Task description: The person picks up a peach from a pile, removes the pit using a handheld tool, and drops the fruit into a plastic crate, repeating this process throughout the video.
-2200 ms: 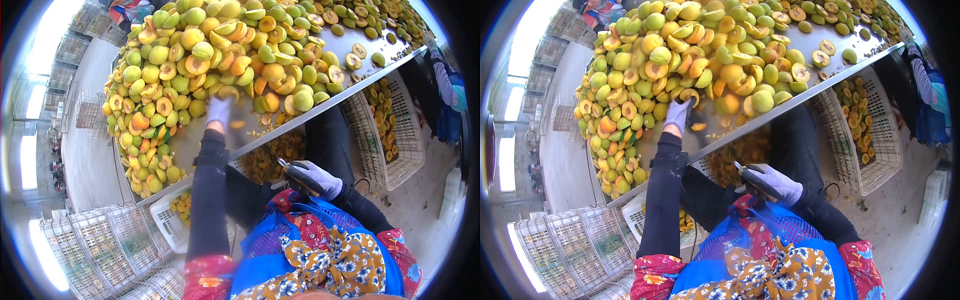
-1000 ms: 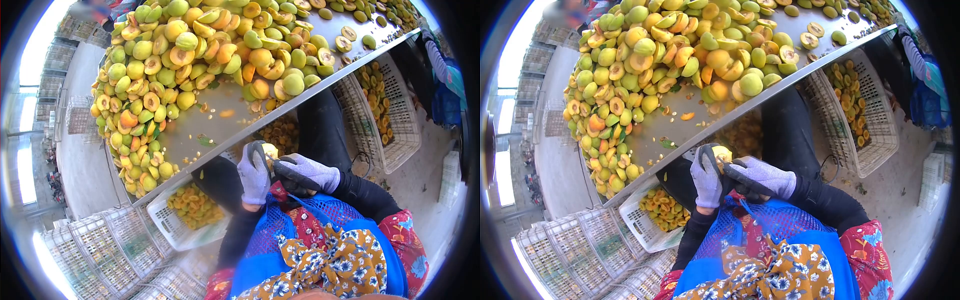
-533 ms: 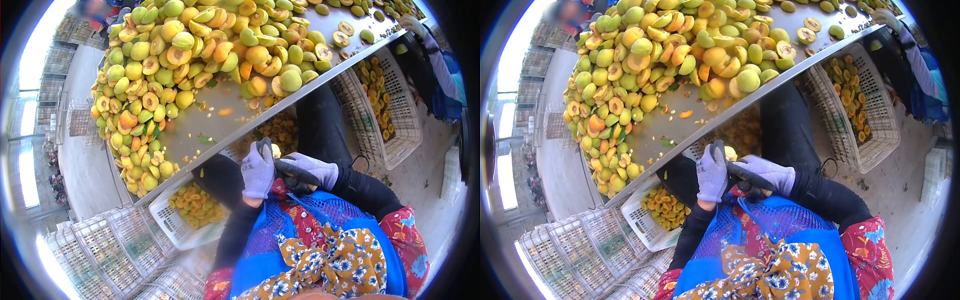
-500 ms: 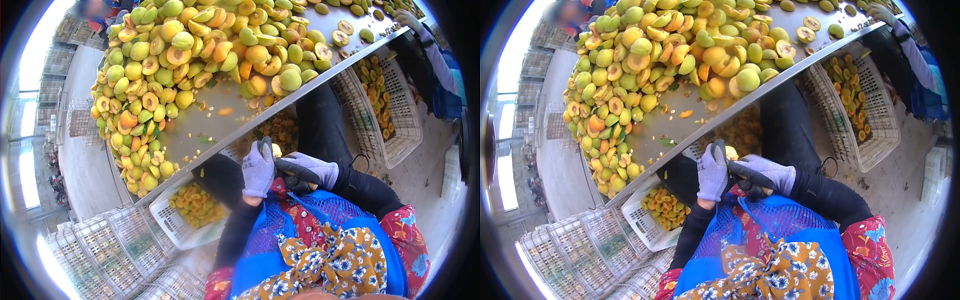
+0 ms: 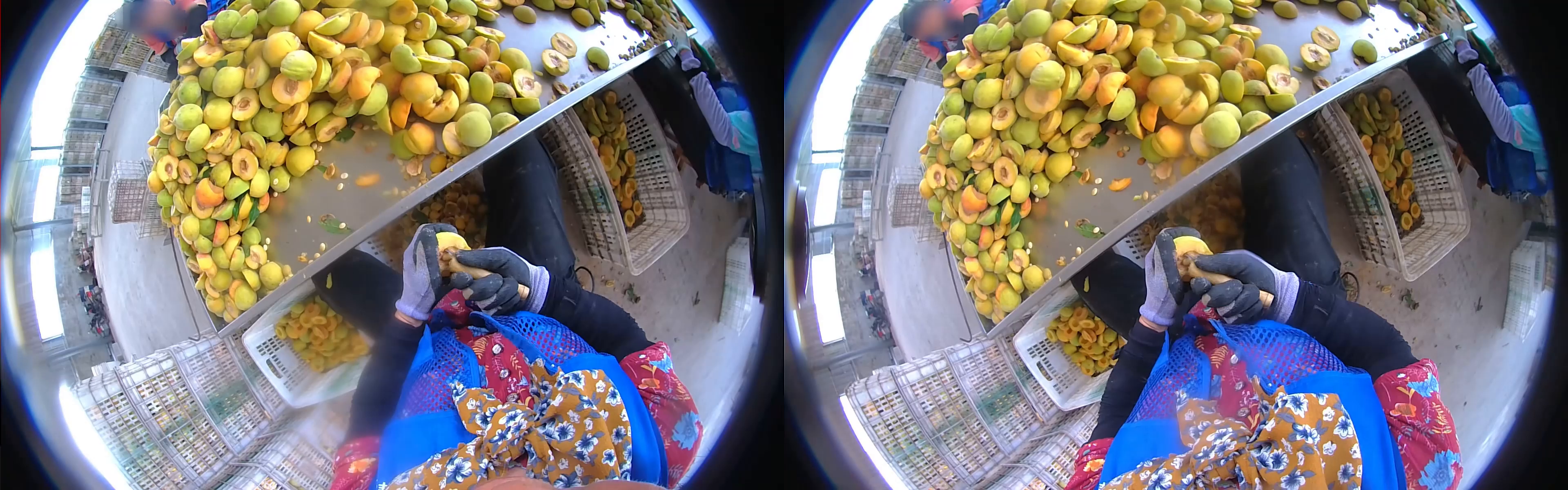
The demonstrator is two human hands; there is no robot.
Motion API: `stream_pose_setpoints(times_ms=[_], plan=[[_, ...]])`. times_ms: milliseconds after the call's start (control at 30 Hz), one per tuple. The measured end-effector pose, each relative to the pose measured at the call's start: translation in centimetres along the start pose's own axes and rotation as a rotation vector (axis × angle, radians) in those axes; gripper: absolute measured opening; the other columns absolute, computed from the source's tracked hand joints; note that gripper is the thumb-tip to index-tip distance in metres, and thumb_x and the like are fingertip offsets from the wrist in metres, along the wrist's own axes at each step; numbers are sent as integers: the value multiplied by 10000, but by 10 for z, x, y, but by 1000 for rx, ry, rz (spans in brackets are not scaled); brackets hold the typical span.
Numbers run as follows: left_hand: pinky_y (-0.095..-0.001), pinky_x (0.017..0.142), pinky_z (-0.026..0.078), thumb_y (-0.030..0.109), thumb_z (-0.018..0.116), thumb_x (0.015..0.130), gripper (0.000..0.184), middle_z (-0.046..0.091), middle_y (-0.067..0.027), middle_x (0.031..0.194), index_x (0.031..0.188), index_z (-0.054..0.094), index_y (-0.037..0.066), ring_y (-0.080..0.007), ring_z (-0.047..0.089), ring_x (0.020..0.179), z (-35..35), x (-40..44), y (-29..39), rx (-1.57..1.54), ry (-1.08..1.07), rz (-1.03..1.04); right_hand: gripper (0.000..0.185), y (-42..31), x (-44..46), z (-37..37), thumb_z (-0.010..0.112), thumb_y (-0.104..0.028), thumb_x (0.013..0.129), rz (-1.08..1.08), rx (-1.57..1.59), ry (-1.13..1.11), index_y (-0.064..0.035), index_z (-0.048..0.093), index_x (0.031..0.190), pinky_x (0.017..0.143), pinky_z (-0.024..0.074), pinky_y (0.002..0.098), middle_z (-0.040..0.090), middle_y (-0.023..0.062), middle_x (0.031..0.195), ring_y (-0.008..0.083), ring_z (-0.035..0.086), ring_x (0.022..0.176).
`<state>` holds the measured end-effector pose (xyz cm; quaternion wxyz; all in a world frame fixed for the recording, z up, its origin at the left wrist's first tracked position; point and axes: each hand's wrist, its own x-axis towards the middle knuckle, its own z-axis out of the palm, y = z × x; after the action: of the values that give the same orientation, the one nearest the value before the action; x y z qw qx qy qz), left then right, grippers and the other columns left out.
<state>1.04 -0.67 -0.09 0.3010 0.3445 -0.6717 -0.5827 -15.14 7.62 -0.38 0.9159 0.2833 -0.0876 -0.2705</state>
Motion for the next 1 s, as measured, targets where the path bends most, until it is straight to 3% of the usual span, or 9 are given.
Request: stream_pose_setpoints(times_ms=[200, 267, 367, 400, 467, 667, 767, 833, 1000], plan=[[-307, 762, 528, 511, 357, 1038, 564, 673, -83, 883, 1064, 615, 11, -185, 657, 809, 12, -3, -18, -300, 258, -282, 374, 20, 12, 27, 457, -387, 1030, -331, -546, 390, -34, 535, 937, 313, 286, 176, 422, -15, 543, 40, 361, 363], [-331, 770, 520, 460, 604, 912, 525, 654, -111, 930, 1152, 536, -2, -246, 659, 837, 5, -7, -4, -296, 280, -270, 381, 20, 9, 23, 445, -393, 1033, -243, -355, -7, -34, 534, 944, 317, 293, 180, 424, -13, 534, 43, 368, 364], [-358, 705, 527, 379, 682, 899, 524, 636, -112, 968, 1184, 488, -16, -256, 651, 795, -24, -15, 3, 501, 276, 253, 395, 16, 4, 25, 427, -397, 1038, -207, -331, -90, -22, 539, 983, 332, 316, 183, 434, -4, 521, 50, 388, 367], [-342, 685, 530, 350, 634, 934, 466, 633, -98, 974, 1188, 498, -16, -238, 647, 792, -39, -20, 13, -56, 308, -124, 397, 15, 3, 26, 430, -398, 1037, -225, -361, -9, -19, 543, 998, 336, 321, 184, 439, -2, 524, 53, 392, 367], [-405, 761, 518, 309, 597, 949, 447, 637, -153, 1021, 1246, 501, -12, -305, 639, 880, -78, -48, 1, -85, 378, -368, 405, 5, 0, 18, 465, -399, 1027, -267, -477, 175, -5, 555, 1063, 346, 340, 193, 457, 2, 543, 63, 403, 369], [-481, 900, 488, 285, 575, 937, 430, 532, -316, 1248, 1264, 545, 8, -437, 571, 1107, -141, -70, 34, 1555, 550, -338, 352, -12, 3, 2, 545, -349, 1001, -279, -498, 370, -53, 505, 1187, 346, 370, 191, 541, 33, 679, 70, 451, 404], [-460, 905, 478, 245, 591, 924, 352, 587, -230, 1202, 1192, 605, 17, -407, 593, 1057, -107, 11, 66, 1132, 355, -232, 309, -17, 11, -3, 550, -335, 998, -252, -472, 427, -40, 547, 1094, 345, 393, 197, 573, 45, 694, 79, 459, 392], [-460, 915, 481, 257, 602, 911, 399, 583, -241, 1207, 1240, 581, 33, -402, 589, 1086, -85, 70, 40, 1168, 166, 23, 299, -23, 13, -9, 542, -321, 1003, -216, -463, 560, -26, 571, 1034, 344, 393, 194, 587, 48, 694, 80, 465, 387], [-479, 935, 481, 390, 680, 823, 621, 569, -275, 1239, 1293, 504, 25, -420, 589, 1101, -42, 174, 5, 1213, -204, 6, 312, -2, 1, 4, 486, -308, 1031, -310, -812, 533, -17, 598, 1037, 445, 432, 224, 588, 25, 680, 80, 528, 486]])
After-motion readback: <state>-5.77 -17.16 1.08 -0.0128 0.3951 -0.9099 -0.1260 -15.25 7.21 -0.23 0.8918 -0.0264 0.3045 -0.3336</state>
